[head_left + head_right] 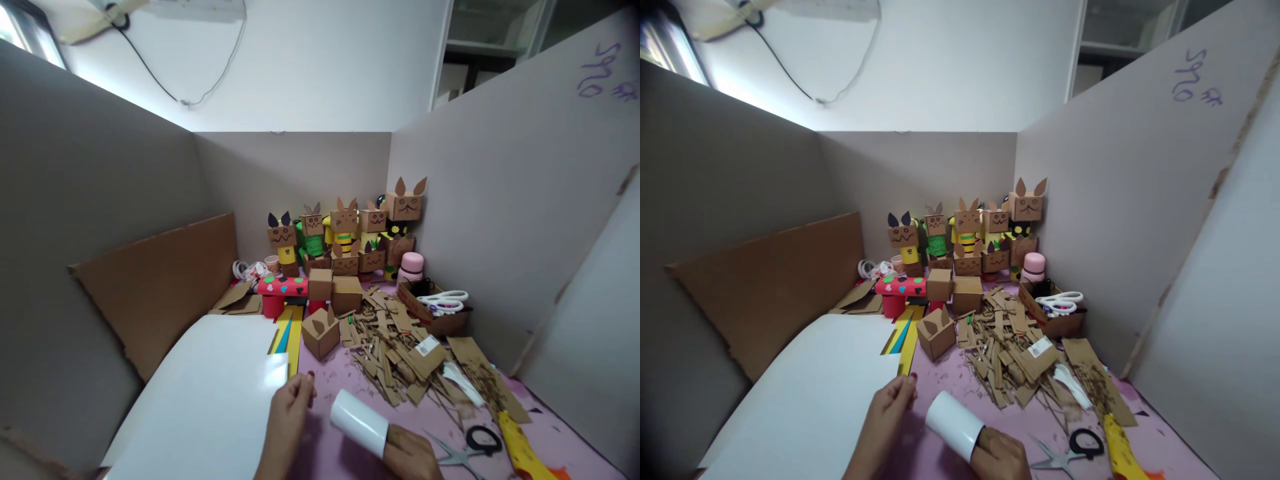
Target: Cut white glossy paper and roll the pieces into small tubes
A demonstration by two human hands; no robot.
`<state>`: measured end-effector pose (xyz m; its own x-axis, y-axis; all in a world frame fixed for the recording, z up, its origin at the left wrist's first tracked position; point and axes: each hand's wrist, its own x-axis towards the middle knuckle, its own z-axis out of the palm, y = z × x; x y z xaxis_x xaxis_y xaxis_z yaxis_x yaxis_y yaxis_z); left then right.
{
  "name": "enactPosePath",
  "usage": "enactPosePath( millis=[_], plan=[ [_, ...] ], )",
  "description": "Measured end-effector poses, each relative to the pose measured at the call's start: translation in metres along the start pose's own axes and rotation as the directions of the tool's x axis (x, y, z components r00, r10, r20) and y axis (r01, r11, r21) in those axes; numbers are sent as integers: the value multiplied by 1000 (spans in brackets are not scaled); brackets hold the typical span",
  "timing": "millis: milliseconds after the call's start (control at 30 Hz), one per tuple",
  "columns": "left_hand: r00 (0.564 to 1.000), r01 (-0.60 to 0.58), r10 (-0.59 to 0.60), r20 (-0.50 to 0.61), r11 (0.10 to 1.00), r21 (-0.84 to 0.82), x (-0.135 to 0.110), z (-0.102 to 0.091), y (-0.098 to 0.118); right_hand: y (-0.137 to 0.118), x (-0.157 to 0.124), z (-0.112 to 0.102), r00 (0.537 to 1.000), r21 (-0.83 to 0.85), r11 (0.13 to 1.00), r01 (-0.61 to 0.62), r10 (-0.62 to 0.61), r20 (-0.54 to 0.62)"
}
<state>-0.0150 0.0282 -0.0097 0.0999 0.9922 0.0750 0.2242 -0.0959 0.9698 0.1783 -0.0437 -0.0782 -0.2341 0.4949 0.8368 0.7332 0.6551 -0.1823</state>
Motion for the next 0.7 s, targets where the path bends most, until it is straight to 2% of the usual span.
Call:
enactPosePath(
  millis=[100,233,367,467,533,567,633,700],
  plan=[
    [1000,-9,9,19,1000,-15,0,-1,0,1,-1,0,1000,38,999,-25,24,9],
    [996,-13,17,89,999,-50,-10,13,0,1,2,-1,997,72,995,-64,62,41],
    [998,-2,7,63,997,-72,-14,22,-1,0,5,-2,991,111,988,-109,99,90],
    [1000,8,-5,28,994,-111,-10,17,-3,-1,8,-5,986,152,980,-130,111,126],
    [1000,9,-13,-28,991,-132,-5,9,-4,-2,9,-8,975,218,953,-212,190,117],
    [998,9,-17,-59,991,-135,-3,6,-3,-4,10,-9,959,266,922,-282,263,105],
    [996,10,-20,-83,992,-126,-1,1,-1,-6,12,-10,898,375,820,-433,431,94],
    [999,3,-9,-48,994,-112,-2,2,2,-10,15,-8,829,457,712,-534,547,117]
  ],
)
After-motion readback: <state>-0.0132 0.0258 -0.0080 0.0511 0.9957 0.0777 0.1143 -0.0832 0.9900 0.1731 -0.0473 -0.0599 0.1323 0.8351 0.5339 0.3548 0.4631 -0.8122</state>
